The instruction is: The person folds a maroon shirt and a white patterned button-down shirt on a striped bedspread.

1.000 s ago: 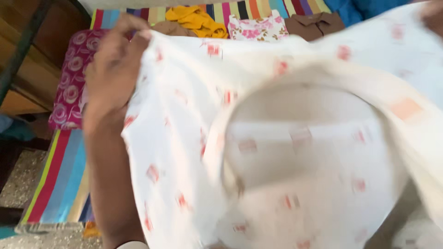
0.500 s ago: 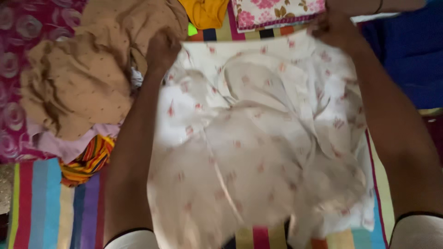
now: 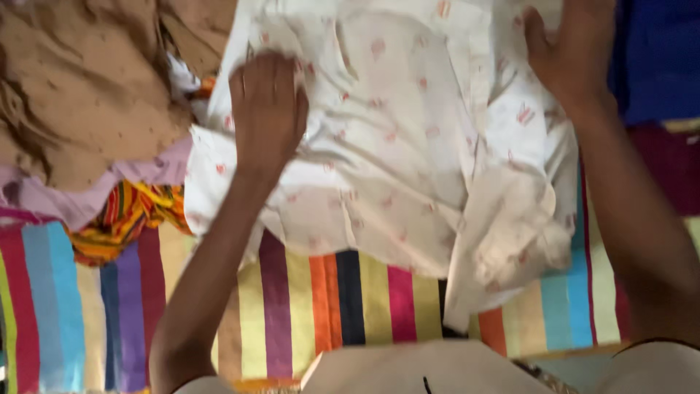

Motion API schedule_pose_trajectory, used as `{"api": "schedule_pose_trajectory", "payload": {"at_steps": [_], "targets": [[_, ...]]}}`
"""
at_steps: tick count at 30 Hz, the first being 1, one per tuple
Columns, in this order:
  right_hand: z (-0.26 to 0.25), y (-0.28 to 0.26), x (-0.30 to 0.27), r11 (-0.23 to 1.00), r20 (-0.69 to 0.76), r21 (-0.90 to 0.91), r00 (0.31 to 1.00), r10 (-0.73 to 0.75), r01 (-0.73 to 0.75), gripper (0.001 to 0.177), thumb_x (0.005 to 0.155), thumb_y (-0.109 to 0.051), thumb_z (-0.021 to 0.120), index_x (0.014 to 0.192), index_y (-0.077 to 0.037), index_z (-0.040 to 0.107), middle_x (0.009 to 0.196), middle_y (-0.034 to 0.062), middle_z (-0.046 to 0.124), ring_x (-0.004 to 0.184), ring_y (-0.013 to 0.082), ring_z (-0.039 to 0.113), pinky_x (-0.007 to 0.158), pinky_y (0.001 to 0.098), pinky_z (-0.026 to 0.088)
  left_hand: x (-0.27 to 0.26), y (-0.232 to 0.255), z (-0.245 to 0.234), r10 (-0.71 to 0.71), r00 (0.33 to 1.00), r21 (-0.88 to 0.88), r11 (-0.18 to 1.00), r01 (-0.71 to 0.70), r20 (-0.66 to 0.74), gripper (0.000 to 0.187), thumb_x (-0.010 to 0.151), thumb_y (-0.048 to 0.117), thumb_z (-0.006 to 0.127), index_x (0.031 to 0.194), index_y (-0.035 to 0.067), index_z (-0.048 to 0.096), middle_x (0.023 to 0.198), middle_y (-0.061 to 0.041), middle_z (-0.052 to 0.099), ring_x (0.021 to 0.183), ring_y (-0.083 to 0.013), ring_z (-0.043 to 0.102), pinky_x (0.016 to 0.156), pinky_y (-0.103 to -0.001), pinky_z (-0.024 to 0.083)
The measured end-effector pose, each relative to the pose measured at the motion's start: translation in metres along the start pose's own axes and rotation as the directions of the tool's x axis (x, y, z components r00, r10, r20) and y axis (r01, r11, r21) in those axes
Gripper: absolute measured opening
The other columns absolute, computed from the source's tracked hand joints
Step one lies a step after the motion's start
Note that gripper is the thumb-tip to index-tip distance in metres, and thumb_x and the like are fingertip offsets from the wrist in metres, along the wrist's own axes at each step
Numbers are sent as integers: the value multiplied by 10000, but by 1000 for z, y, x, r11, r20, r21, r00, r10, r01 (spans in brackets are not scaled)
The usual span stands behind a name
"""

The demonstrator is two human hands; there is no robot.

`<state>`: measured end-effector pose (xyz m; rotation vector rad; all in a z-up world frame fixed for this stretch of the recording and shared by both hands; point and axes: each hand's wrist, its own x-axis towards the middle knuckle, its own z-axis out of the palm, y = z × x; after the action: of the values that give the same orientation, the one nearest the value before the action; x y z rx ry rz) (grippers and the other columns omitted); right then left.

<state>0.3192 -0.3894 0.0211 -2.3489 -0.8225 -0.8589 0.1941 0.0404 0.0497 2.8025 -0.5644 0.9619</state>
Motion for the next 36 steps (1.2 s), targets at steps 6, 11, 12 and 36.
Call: {"api": "schedule_pose_trajectory", "payload": {"at_steps": [6, 11, 12, 36], "targets": [[-100, -147, -132, 953, 203, 99, 943, 263, -287, 173, 1016, -5, 780, 1160, -51, 696, 1230, 103, 719, 1178, 294, 658, 1057, 385, 466, -128, 123, -91, 5, 961, -159, 986, 41, 278, 274, 907, 123, 745, 1153, 33, 664, 1158, -121, 638, 1103, -318, 578, 941, -490, 454], [-107, -235, -198, 981, 70, -76, 980, 184, -179, 334, 737, -260, 854, 1001, -104, 722, 1186, 108, 674, 1152, 305, 568, 990, 530, 393, -174, 157, -85, -16, 980, -189, 981, 54, 197, 434, 848, 234, 774, 1232, 53, 685, 1247, -142, 624, 1171, -306, 578, 963, -462, 450], [-113, -249, -206, 981, 61, -81, 981, 183, -178, 334, 737, -260, 854, 1001, -104, 722, 1186, 108, 674, 1152, 305, 568, 990, 530, 393, -178, 159, -80, -9, 982, -188, 981, 46, 189, 434, 848, 234, 774, 1232, 53, 685, 1247, -142, 624, 1171, -306, 578, 963, -462, 450], [-150, -122, -270, 987, -164, 118, 978, 131, -112, 528, 1017, -84, 817, 1403, 2, 467, 1456, 190, 503, 1318, 257, 563, 1120, 412, 510, -178, 140, -77, 62, 998, -117, 991, -58, 29, 223, 834, -47, 684, 1034, 48, 700, 1117, -78, 641, 1079, -266, 596, 890, -408, 446]]}}
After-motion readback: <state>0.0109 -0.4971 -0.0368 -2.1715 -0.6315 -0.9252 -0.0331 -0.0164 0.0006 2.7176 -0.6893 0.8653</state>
